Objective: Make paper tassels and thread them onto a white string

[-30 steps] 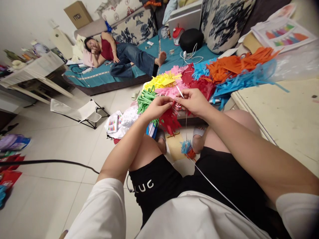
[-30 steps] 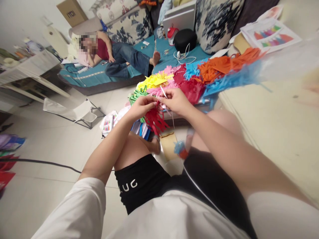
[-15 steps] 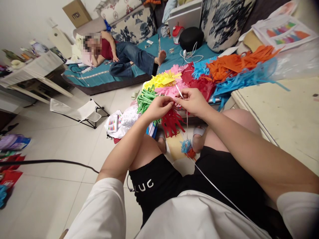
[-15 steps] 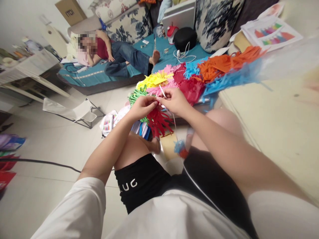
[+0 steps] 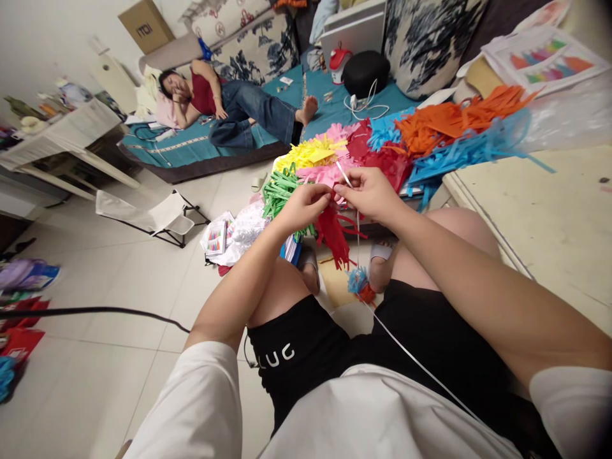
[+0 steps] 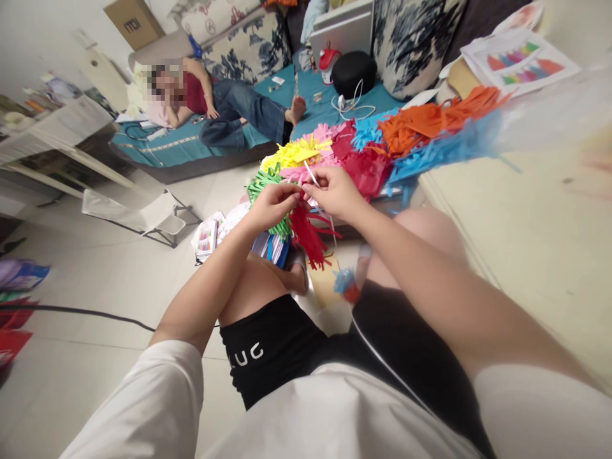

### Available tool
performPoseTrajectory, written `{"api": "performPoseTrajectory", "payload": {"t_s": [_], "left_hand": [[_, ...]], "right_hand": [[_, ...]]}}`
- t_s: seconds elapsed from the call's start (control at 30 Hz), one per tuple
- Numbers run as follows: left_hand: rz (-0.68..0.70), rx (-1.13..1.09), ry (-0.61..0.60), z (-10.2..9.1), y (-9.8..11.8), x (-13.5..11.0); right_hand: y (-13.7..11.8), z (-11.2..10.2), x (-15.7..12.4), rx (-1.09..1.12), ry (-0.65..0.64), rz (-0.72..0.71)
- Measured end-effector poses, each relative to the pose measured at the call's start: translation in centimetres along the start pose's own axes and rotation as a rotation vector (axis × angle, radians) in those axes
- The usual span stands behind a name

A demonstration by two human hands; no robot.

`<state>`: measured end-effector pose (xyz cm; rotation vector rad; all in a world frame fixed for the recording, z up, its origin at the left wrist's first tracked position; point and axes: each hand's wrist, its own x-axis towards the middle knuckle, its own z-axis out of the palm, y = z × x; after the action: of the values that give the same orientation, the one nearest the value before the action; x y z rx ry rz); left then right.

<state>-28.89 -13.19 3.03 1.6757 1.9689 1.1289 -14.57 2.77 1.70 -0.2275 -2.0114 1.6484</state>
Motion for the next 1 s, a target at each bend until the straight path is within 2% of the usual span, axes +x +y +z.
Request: {"api": "performPoseTrajectory", "payload": {"t_s": [0.27,1.0], "left_hand": [[0.018,0.012,0.0,-0.39,0.16,0.02],[0.001,0.006,0.007,-0.24,0.18,0.05]], "right_hand": [[-0.18,0.19,-0.1,-0.002,0.002,0.044],[-0.17,0.33,0.0,-0.001,0.013,0.045]]}}
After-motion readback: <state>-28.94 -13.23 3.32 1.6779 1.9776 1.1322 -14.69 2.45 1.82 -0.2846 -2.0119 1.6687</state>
